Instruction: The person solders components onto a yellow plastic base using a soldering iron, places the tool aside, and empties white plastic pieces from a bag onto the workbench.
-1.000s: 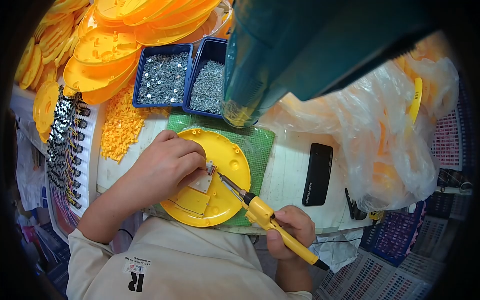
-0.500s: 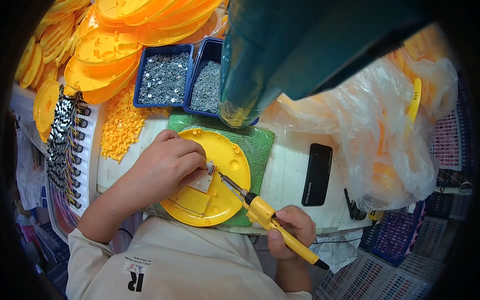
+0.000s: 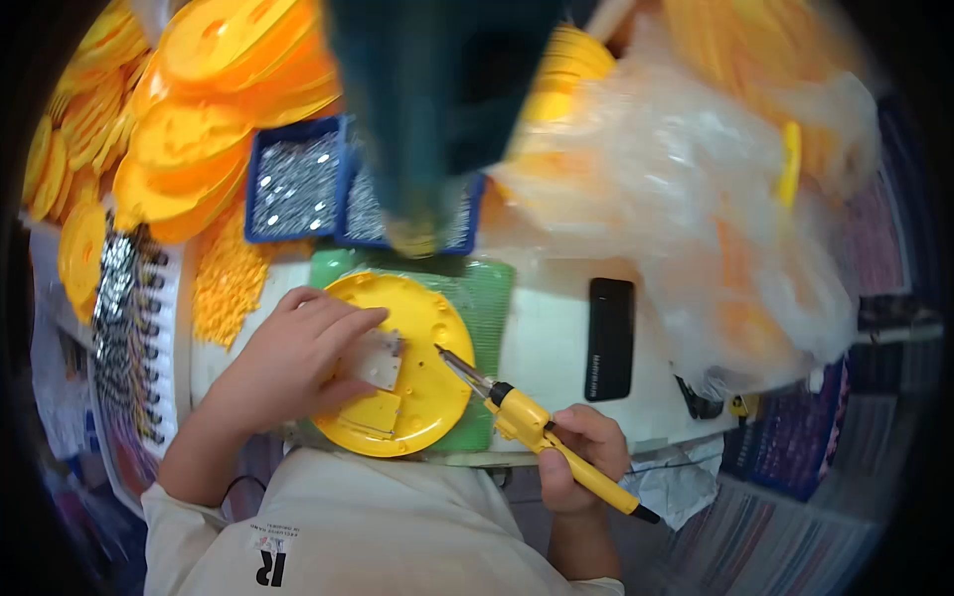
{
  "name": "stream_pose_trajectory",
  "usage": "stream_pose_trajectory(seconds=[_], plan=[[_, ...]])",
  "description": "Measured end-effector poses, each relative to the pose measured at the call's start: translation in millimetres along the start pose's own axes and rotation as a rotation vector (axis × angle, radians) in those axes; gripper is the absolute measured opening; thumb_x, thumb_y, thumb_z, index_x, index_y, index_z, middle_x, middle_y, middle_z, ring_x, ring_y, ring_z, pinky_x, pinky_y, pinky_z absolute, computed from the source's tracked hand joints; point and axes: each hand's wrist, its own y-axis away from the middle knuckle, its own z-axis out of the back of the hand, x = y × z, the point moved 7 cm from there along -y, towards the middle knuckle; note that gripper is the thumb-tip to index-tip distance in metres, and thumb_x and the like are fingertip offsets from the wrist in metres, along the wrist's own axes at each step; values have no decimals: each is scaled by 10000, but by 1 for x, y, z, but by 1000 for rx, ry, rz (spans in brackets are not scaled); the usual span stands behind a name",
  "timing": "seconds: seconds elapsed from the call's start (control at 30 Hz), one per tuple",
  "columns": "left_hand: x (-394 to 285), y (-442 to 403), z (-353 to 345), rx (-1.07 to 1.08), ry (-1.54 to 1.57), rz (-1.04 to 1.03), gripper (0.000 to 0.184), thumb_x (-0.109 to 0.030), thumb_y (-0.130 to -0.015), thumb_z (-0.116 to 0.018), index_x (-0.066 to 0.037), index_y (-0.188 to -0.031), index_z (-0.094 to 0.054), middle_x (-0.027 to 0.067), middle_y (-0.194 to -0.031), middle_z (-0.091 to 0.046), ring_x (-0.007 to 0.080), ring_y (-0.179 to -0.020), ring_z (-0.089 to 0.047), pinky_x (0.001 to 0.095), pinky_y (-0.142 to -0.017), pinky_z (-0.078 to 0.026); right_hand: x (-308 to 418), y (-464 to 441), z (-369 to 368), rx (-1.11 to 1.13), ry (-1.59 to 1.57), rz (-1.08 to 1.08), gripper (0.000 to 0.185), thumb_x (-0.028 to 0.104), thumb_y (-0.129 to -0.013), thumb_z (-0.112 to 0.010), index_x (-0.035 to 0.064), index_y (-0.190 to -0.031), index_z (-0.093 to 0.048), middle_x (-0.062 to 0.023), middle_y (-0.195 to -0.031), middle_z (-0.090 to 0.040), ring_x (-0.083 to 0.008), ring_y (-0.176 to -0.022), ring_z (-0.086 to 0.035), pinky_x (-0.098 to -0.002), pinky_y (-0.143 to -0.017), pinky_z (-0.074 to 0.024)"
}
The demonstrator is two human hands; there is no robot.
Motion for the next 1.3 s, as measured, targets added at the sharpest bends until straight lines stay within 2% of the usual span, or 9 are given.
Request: stream_pose_trajectory(seconds=[0.17,0.33,0.4,0.53,0.67,0.9,1.03,1.1,1.3], plan=[[-5,-10,-5,-15,-35,102,722,-191,-629,-886,-37,-1266,-583,138,-1103,-672,333,-1060,-633,463,-1030,-406,15,6,57,-156,-60,-39,318,54,-806,-644,-39,-1104,-587,-122,-971,-601,-149,-837,-570,-270,-792,-477],[-14,-8,-7,-128,-51,15,717,-174,-623,-878,-19,-1252,-571,151,-1078,-662,342,-1040,-625,489,-996,-391,45,47,180,-693,-53,260,328,138,-808,-642,-43,-1067,-555,-137,-987,-599,-193,-852,-595,-316,-837,-511],[-16,-7,-6,-148,-57,9,730,-139,-597,-882,-15,-1244,-567,152,-1067,-658,350,-1023,-621,492,-983,-393,56,72,234,-912,-59,310,217,103,-858,-599,2,-1049,-577,-93,-950,-604,-152,-735,-564,-247,-684,-494],[-20,-7,-6,-141,-76,19,756,-106,-565,-883,-17,-1244,-562,159,-1062,-653,356,-1013,-617,488,-981,-396,46,107,310,-1275,104,302,122,68,-892,-576,23,-1003,-597,-59,-850,-582,-75,-583,-432,-224,-535,-352],[-18,-6,-7,-143,-86,10,756,-99,-561,-881,-20,-1240,-557,157,-1049,-648,356,-1005,-616,492,-978,-398,22,105,330,-1340,121,144,103,67,-923,-564,30,-1012,-602,-24,-803,-550,-64,-591,-437,-213,-533,-361],[-19,-8,-7,-129,-100,12,756,-95,-564,-879,-23,-1242,-552,153,-1031,-641,359,-993,-612,501,-980,-397,26,77,339,-1204,244,73,96,93,-943,-584,38,-1001,-636,-4,-816,-556,-40,-603,-420,-190,-548,-360],[-18,-8,-8,-122,-84,26,738,-79,-564,-856,-20,-1237,-558,162,-1060,-640,369,-1020,-606,495,-1002,-389,22,54,346,-1063,351,-114,140,89,-945,-606,26,-1055,-665,17,-780,-550,-36,-619,-447,-181,-550,-354],[-16,-6,-9,-112,-57,63,717,-42,-548,-823,-11,-1218,-568,176,-1108,-643,382,-1068,-596,483,-1044,-376,12,50,353,-1022,308,-163,181,91,-951,-612,10,-1106,-658,17,-765,-547,-45,-624,-471,-189,-549,-367],[-20,-6,-7,-135,-103,8,736,-103,-588,-861,-28,-1253,-556,162,-1062,-640,361,-1013,-605,500,-996,-394,-14,58,351,-1031,70,-167,270,209,-985,-652,31,-1186,-624,13,-788,-540,-58,-663,-500,-204,-539,-379]])
